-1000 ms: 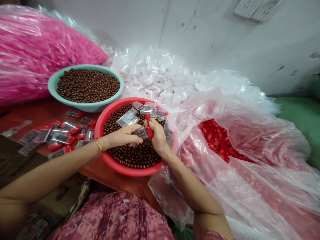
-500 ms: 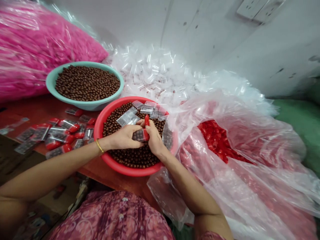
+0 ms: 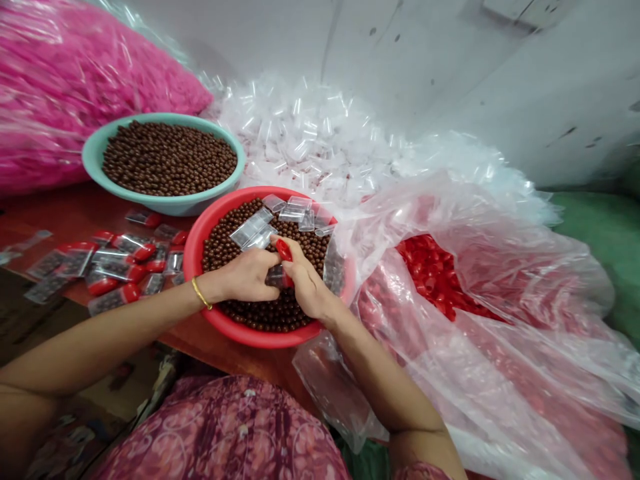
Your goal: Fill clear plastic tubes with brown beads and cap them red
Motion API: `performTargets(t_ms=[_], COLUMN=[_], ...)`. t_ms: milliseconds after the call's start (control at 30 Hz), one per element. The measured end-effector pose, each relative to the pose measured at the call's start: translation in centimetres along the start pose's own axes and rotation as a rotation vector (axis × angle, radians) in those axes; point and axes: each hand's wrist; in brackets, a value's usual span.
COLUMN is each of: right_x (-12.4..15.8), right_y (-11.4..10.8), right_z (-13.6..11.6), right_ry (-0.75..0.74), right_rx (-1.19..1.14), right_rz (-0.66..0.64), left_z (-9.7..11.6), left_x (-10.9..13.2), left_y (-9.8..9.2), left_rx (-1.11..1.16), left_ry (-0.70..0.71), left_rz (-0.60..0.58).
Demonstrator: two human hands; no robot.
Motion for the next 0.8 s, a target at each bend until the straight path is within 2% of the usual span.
performTargets(t_ms=[100, 167, 367, 433, 500, 567, 633, 733, 800], right_x=[-0.8, -1.1, -0.7, -0.7, -1.0, -1.4, -1.7, -1.6, -1.0], right_y=[0.2, 0.3, 1.2, 1.4, 1.4, 1.2, 0.8, 0.0, -0.6], right_z=[0.1, 0.4, 1.0, 0.8, 0.2, -0.6, -1.2, -1.6, -1.4], right_ry=[0.122, 0.116, -0.143, -0.150, -0.094, 0.001, 0.087, 0.076, -0.007], right_rx=[-0.242, -0.291, 0.116, 0.182, 0.090, -0.104, -0.279, -0.361, -0.233], right_rz=[-0.079, -0.067, 0.120, 0.177, 0.160, 0.071, 0.034, 0.148, 0.245], left_z=[-0.2, -0.2, 0.0, 0.1, 0.2, 0.2, 0.2, -0.1, -0.3], left_x=[-0.2, -0.2, 0.2, 0.2, 0.1, -0.1, -0.3, -0.4, -0.4], left_y=[-0.1, -0.1, 0.3, 0.5, 0.5, 0.5, 0.3, 0.1, -0.1], left_rx=[-0.061, -0.069, -0.011, -0.014, 0.001, 0.072, 0.186, 0.386, 0.502], left_ry=[0.011, -0.004, -0.049, -0.051, -0.067, -0.054, -0.017, -0.005, -0.036], left_rz=[0.027, 0.043, 0.057, 0.062, 0.080, 0.101, 0.109, 0.109, 0.102])
Point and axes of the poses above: each hand's wrist, its own x-axis away from the middle knuckle, its own y-axis out of the palm, z = x × y, and after that the axes turned 2 degrees about y, right-handed
